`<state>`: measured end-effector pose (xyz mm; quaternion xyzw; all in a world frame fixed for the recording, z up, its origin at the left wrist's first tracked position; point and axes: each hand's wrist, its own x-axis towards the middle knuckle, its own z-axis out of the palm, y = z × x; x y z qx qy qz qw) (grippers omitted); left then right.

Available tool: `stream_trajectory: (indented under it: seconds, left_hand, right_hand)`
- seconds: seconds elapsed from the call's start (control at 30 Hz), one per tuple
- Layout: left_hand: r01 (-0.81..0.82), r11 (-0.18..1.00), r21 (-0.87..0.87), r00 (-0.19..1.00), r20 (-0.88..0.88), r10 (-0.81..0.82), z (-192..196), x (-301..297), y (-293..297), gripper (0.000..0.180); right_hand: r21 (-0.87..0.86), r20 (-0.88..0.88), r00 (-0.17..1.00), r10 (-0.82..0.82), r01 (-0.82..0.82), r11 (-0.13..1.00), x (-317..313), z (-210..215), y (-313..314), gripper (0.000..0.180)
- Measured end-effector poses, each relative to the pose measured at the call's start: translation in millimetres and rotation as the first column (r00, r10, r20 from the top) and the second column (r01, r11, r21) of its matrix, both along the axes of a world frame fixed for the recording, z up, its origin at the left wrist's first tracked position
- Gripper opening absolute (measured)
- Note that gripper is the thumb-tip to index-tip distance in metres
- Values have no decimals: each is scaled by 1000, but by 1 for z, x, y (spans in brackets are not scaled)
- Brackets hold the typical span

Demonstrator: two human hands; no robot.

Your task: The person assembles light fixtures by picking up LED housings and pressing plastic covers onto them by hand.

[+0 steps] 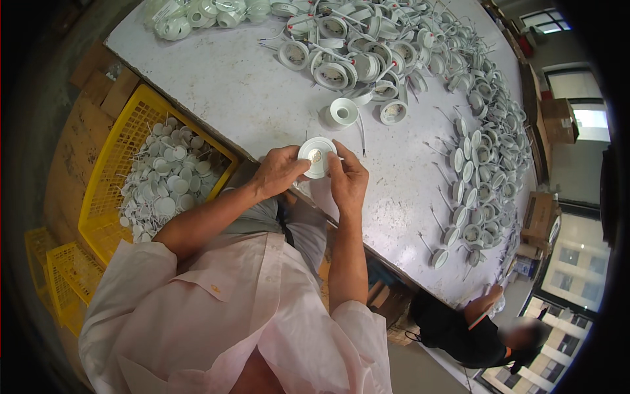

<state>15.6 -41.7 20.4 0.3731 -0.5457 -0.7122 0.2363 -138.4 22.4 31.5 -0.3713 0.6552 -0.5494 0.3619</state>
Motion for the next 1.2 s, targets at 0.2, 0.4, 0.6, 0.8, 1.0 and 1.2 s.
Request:
stream_trajectory:
  seconds: [0.2,0.4,0.6,0.8,1.0,1.2]
  left_hand:
    - [-32,991,-130,995,86,44,2,-1,2,30]
    - [-61,981,-184,991,109,82,0,0,4,30]
    - [-54,981,-189,984,158,85,-5,-1,6,30]
    - [-32,981,-189,986,155,62,-8,0,5,31]
    - [-65,980,-188,988,129,90,-8,-2,7,31]
    - [-34,974,-224,977,199,80,-14,-1,7,31]
  right_hand:
    - [-5,-47,998,-48,47,999,10,-2,1,21]
    - [-5,4,997,-78,78,997,13,-5,3,20]
    - [5,32,995,-97,97,995,13,-10,5,21]
    - [-3,37,993,-115,116,993,14,-9,6,20]
    - [22,-15,994,-112,112,993,16,-8,6,21]
    - [64,-60,991,-116,119,991,17,-10,6,20]
